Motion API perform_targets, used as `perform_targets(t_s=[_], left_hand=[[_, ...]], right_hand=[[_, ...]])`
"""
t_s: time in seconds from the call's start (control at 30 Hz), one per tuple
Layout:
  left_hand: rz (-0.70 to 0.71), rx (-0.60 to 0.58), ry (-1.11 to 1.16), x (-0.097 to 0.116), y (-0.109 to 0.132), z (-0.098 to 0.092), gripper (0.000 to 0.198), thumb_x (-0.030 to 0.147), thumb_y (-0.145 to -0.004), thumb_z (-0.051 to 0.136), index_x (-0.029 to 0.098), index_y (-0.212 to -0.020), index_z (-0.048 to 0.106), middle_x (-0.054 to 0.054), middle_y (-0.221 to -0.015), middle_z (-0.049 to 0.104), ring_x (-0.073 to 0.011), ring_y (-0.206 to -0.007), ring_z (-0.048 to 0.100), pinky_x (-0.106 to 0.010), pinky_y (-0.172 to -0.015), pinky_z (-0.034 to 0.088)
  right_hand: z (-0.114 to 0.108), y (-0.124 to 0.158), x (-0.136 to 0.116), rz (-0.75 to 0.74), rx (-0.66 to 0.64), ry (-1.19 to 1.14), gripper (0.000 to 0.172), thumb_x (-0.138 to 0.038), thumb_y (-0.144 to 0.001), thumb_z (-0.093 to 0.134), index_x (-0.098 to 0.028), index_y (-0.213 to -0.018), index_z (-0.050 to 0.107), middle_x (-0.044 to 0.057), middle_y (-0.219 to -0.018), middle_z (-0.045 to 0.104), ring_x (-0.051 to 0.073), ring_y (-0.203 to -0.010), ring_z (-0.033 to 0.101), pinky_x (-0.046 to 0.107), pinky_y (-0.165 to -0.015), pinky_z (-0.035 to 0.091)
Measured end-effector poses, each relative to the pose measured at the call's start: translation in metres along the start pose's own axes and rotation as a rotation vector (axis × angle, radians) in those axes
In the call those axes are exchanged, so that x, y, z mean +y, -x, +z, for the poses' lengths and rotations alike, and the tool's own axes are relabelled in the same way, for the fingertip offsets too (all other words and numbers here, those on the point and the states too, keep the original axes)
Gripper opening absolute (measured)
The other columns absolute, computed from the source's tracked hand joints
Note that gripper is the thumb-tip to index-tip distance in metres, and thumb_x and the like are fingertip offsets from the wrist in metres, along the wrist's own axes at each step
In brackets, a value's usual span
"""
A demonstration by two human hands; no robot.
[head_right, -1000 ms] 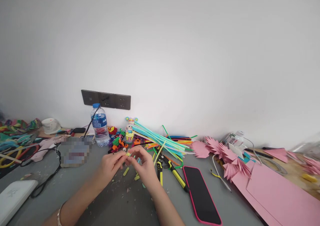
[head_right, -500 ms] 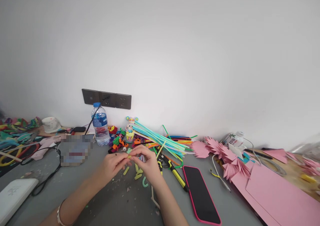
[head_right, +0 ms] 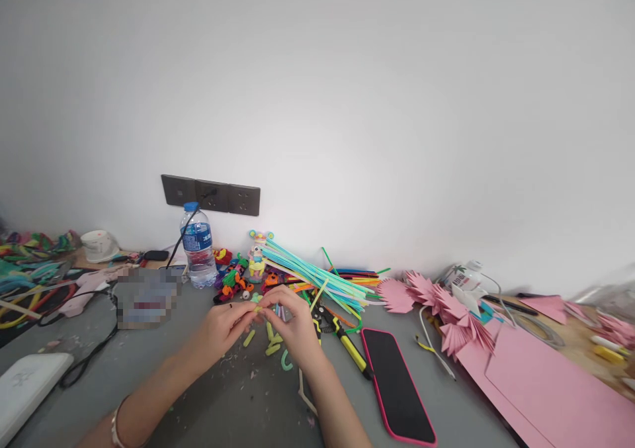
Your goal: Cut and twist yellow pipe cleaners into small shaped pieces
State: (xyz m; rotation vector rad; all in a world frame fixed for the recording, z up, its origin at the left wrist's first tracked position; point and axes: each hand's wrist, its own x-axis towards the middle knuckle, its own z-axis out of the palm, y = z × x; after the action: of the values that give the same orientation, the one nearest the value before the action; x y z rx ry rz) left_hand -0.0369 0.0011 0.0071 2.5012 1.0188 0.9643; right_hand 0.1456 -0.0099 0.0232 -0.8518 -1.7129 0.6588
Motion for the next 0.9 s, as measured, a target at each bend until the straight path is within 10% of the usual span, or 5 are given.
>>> perform_targets(t_s=[0.9], left_hand=[[0.077,0.106,-0.124,-0.0004,0.0008,0.0005,0.025,0.023,-0.096,0.041,0.019,-0.096,0.065,-0.003,-0.07,0.069,-0.0159,-0.063,0.064,-0.024,-0.057,0.044]], right_hand=[[0.0003,0.0019,0.0013,-0.039,-0.011,0.079,0.009,-0.024,-0.087,0.062,-0.02,-0.079,0.064,0.004,-0.077,0.062,0.018,-0.074,0.058,0.03,-0.068,0.046]])
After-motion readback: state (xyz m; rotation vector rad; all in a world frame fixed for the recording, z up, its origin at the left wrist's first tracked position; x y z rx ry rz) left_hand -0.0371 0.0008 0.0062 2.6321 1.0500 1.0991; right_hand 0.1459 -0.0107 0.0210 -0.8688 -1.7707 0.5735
